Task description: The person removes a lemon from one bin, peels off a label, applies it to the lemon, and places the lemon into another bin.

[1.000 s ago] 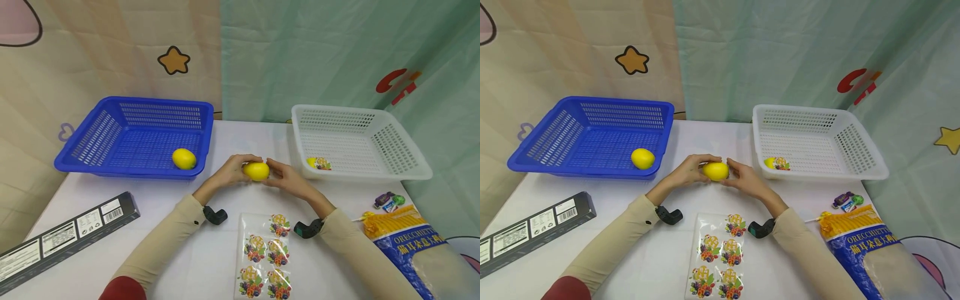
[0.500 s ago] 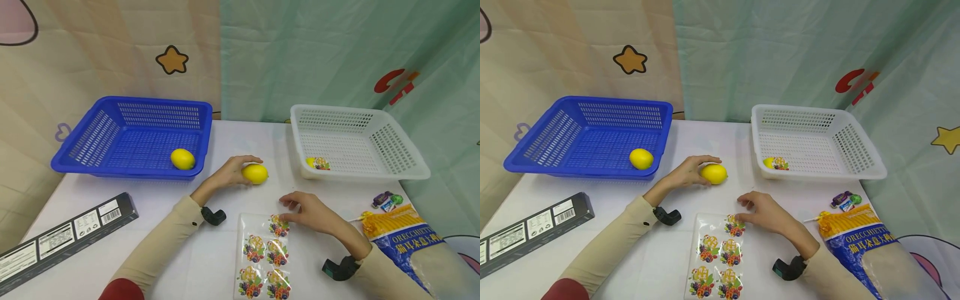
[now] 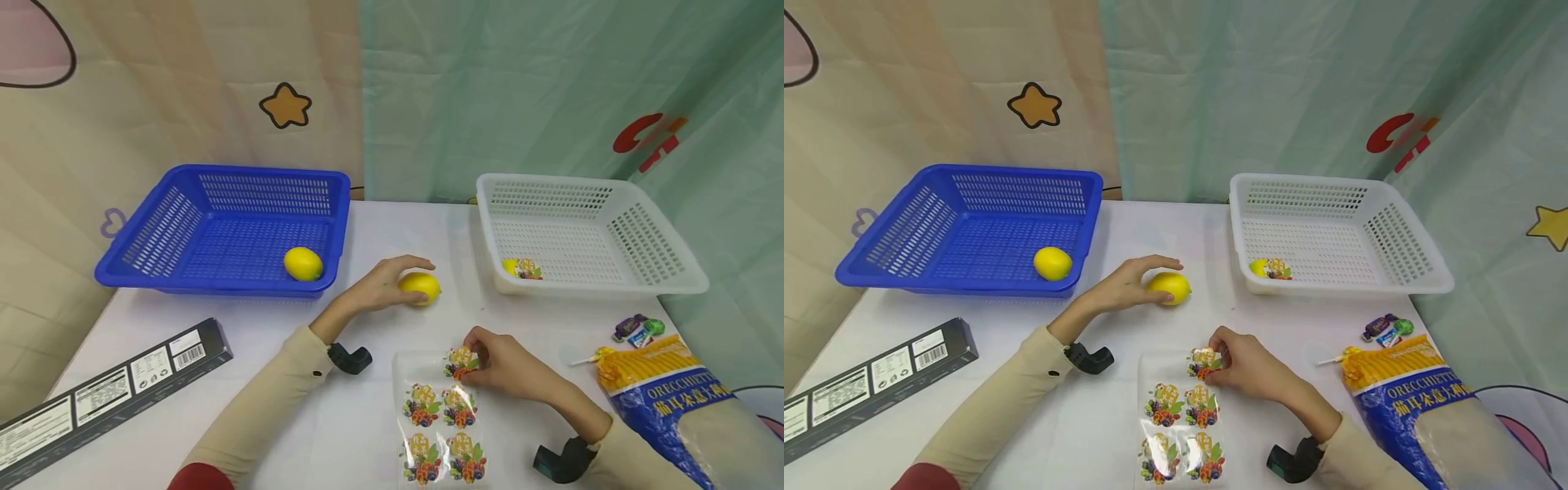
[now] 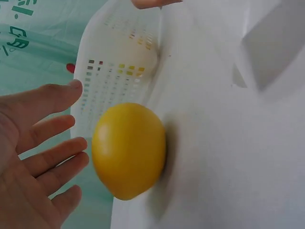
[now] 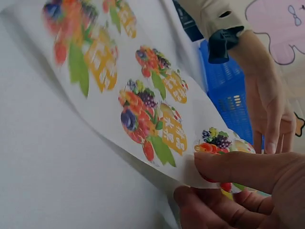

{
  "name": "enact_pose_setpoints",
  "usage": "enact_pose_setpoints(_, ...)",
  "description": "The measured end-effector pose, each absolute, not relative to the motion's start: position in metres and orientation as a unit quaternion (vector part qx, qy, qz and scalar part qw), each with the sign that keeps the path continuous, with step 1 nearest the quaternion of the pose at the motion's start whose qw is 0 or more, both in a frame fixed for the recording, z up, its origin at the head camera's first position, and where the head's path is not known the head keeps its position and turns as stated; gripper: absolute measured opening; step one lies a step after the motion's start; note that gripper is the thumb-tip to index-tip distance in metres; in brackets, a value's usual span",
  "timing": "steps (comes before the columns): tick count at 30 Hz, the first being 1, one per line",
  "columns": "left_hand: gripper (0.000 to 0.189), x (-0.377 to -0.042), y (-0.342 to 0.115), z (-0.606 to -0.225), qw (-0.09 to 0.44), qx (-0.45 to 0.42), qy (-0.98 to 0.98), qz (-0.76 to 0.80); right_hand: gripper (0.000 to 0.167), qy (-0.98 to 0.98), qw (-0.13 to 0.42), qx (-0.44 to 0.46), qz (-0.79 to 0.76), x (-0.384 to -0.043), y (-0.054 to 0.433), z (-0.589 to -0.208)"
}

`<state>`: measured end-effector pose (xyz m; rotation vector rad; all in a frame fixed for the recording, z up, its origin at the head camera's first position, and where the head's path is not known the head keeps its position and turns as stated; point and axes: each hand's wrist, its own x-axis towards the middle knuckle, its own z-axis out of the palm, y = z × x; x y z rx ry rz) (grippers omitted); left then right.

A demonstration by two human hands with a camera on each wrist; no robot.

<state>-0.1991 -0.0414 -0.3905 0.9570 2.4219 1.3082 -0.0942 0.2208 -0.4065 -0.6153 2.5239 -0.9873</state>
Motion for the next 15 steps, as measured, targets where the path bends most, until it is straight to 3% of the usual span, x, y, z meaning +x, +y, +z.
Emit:
enact_pose_setpoints(6,0.032,-0.185,-0.038,-0.369,0.100,0.366,0.807,0.453,0.043,0.823,0.230,-0.171,-0.490,-0.099,0.219,-0.398)
enact_pose_setpoints(15,0.023,-0.163,-0.030,-0.339,0.181,0.435,0.752,0.461,0.042,0.803,0.186,-0.151,-0.545,-0.101,0.213,-0.386)
